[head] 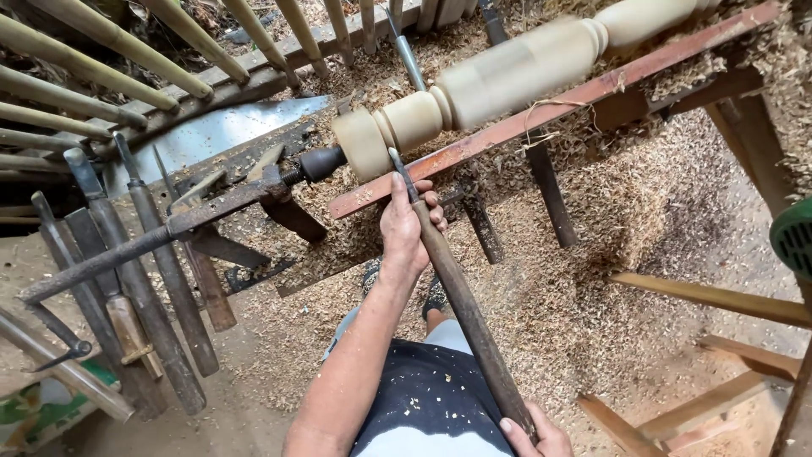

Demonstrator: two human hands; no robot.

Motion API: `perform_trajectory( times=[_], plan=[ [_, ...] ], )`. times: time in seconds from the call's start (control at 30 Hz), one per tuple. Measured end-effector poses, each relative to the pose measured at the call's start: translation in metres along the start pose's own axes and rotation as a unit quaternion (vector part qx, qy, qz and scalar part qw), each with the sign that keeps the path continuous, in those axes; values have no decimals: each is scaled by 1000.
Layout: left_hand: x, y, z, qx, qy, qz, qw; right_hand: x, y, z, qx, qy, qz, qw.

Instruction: Shaping a wooden furniture leg using a wood lathe and manual chisels.

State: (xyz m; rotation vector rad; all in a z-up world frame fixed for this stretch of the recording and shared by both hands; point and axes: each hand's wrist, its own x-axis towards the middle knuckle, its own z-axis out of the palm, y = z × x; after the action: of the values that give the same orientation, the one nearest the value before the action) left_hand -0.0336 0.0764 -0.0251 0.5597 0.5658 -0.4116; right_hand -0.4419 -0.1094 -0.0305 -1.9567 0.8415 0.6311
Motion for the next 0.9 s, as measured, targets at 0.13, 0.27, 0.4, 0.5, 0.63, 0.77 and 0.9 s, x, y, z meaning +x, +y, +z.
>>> perform_trajectory(
  times=[0.13,0.27,0.4,0.5,0.63,0.77,0.9],
  plan=[
    [0,3,2,16,24,7,1000,-8,-23,4,-41,7,44,998],
    [0,6,6,18,23,9,1000,-12,-42,1,-22,7,54,998],
    [1,7,6,24,37,2,999,-8,-27,3,-23,-13,52,998],
    [1,6,5,25,39,3,999,-7,-19,5,4,-18,32,999],
    [0,6,7,37,41,10,998,-5,-18,3,32,-49,48,997],
    [0,6,9,44,54,10,998,-3,-12,5,68,-53,34,996],
    [1,6,9,49,62,6,997,-1,-6,5,108,-79,0,991]
  ],
)
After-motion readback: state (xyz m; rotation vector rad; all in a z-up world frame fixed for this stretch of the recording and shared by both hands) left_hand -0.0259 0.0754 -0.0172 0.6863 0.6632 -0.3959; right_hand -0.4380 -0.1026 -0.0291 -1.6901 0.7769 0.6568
